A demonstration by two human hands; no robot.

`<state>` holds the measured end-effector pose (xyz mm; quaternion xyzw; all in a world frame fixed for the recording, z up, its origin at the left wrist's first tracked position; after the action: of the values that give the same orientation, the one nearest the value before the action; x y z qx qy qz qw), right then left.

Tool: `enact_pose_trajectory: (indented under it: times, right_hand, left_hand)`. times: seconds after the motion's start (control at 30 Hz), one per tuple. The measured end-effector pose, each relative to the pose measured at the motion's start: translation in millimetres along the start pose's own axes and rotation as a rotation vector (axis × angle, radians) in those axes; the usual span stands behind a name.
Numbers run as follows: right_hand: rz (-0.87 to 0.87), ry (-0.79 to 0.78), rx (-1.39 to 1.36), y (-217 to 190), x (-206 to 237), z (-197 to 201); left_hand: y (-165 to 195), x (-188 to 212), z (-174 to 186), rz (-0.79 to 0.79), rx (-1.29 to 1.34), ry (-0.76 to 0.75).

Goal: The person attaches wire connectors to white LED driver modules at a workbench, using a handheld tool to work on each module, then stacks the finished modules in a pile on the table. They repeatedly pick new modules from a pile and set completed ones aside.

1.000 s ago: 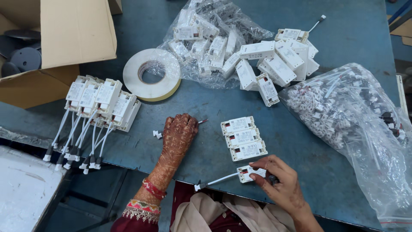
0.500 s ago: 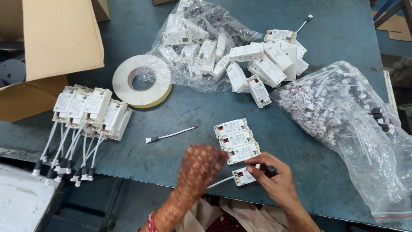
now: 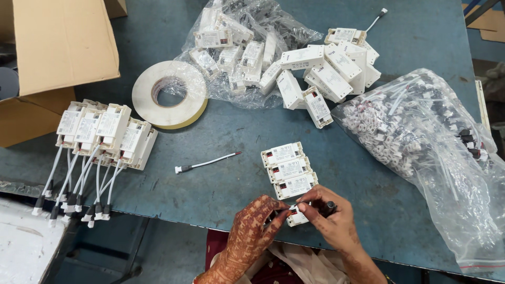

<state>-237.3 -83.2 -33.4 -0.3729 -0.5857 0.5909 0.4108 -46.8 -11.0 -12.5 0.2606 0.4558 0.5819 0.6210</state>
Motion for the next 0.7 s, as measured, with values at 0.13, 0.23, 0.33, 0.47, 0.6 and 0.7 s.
enact_pose_trajectory:
  times: [0.13, 0.23, 0.33, 0.47, 0.6, 0.7]
  right_hand:
    - [-0.039, 0.035, -0.049, 14, 3, -5]
    - [-0.263, 0.103, -0.131, 30, 8, -11]
    - [-0.27, 0.136, -0.131, 32, 8, -6]
    - [-0.099, 0.255, -0.218, 21, -8, 21]
    - [0.066, 0.188, -0.425, 5, -16, 28]
    - [0.107, 0.125, -0.32, -5, -18, 21]
  left_hand:
    - [-9, 3, -4, 0.163, 0.103, 0.021]
    - [-16, 4, -8, 0.247, 0.145, 0.035]
    - [-26, 5, -9, 0.343, 0.08, -0.022]
    - [-35, 4, 8, 0.261, -0.232, 0.094]
    - [-38, -7, 6, 0.023, -0.431, 0.103]
    - [-44, -13, 0, -0.001, -0.403, 0.059]
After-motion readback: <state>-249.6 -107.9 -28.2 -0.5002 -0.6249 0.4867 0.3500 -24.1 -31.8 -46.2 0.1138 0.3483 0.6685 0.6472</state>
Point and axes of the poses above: each hand's wrist, its own x-axis away from the middle knuckle, its own z-axis out of the back of the hand, y = z × x, the point moved 4 cm from there along -x, towards the middle knuckle, and after that the axes turned 5 degrees about -x, right-handed, at the moved point
